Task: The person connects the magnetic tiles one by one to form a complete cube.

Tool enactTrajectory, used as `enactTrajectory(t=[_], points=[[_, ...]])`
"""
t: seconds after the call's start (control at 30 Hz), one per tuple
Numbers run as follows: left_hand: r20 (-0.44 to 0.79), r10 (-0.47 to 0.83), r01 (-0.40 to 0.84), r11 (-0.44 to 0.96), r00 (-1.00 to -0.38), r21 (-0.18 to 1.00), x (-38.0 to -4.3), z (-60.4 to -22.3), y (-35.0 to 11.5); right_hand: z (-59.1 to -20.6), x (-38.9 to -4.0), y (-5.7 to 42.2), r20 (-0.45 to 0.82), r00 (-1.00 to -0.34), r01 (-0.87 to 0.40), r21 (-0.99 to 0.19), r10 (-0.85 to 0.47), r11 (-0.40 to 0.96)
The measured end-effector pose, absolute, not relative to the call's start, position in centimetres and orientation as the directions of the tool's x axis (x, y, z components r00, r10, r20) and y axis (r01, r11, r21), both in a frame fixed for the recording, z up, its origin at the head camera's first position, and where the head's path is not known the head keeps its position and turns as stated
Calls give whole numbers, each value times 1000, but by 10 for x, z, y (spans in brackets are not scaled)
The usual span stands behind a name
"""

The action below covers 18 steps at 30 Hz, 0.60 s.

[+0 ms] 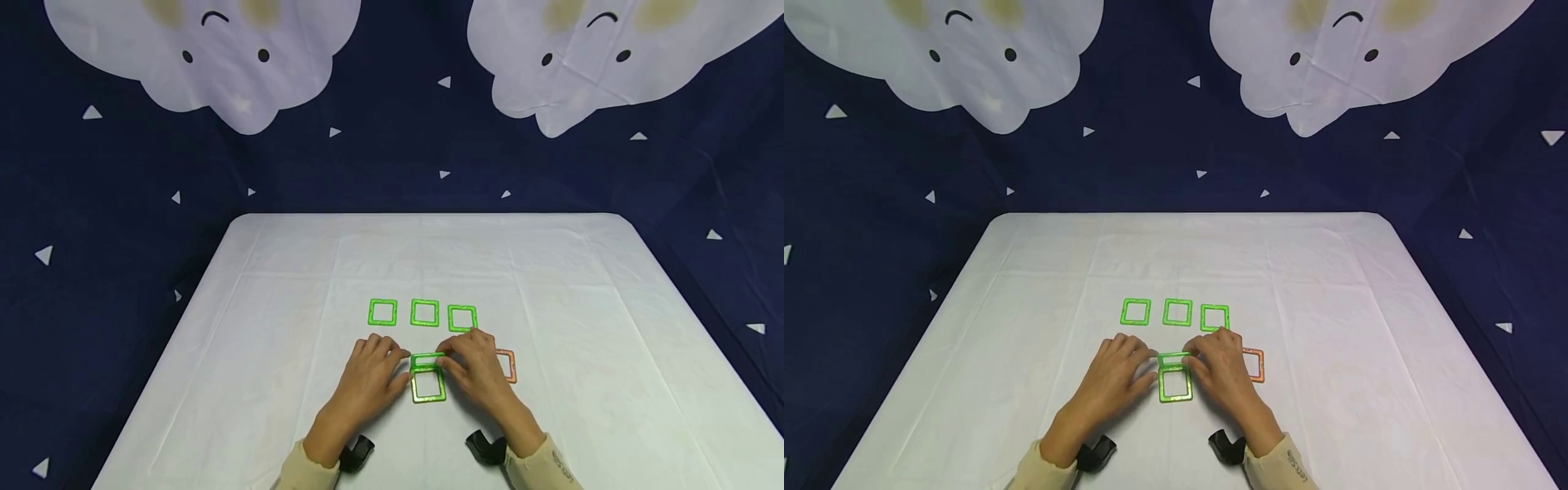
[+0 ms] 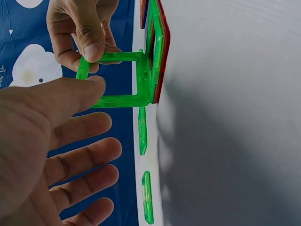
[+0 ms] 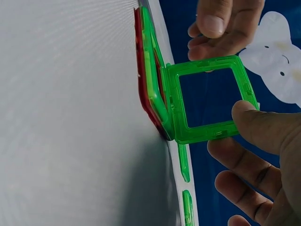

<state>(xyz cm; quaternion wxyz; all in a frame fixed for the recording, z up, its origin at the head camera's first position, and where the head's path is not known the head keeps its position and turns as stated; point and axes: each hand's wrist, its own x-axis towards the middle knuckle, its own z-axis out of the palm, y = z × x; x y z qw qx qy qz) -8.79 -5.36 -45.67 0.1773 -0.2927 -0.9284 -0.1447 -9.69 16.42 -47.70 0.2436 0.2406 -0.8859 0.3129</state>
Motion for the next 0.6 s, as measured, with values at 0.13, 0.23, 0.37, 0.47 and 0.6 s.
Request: enactTrajectory(t=[0.13,0.23,0.37,0.47,0.6], points=[[467,485,614,770,-740,174,-91,-454,-51,-476,-97,164,580,-767,-576,-434,-275,693],[505,488,635,754,-712,166,-95,-452,-48,-476,-98,164,583,-764,-578,-431,-275,693],[533,503,657,741,-680,140,-99,-449,-43,-477,-98,164,584,-764,-578,-430,-274,694],[532,516,663,739,-672,119,-101,-448,-40,-477,-98,163,582,-766,-576,-430,-274,696],[529,528,666,740,-664,97,-103,-447,-38,-477,-98,163,580,-767,-575,-431,-274,696]])
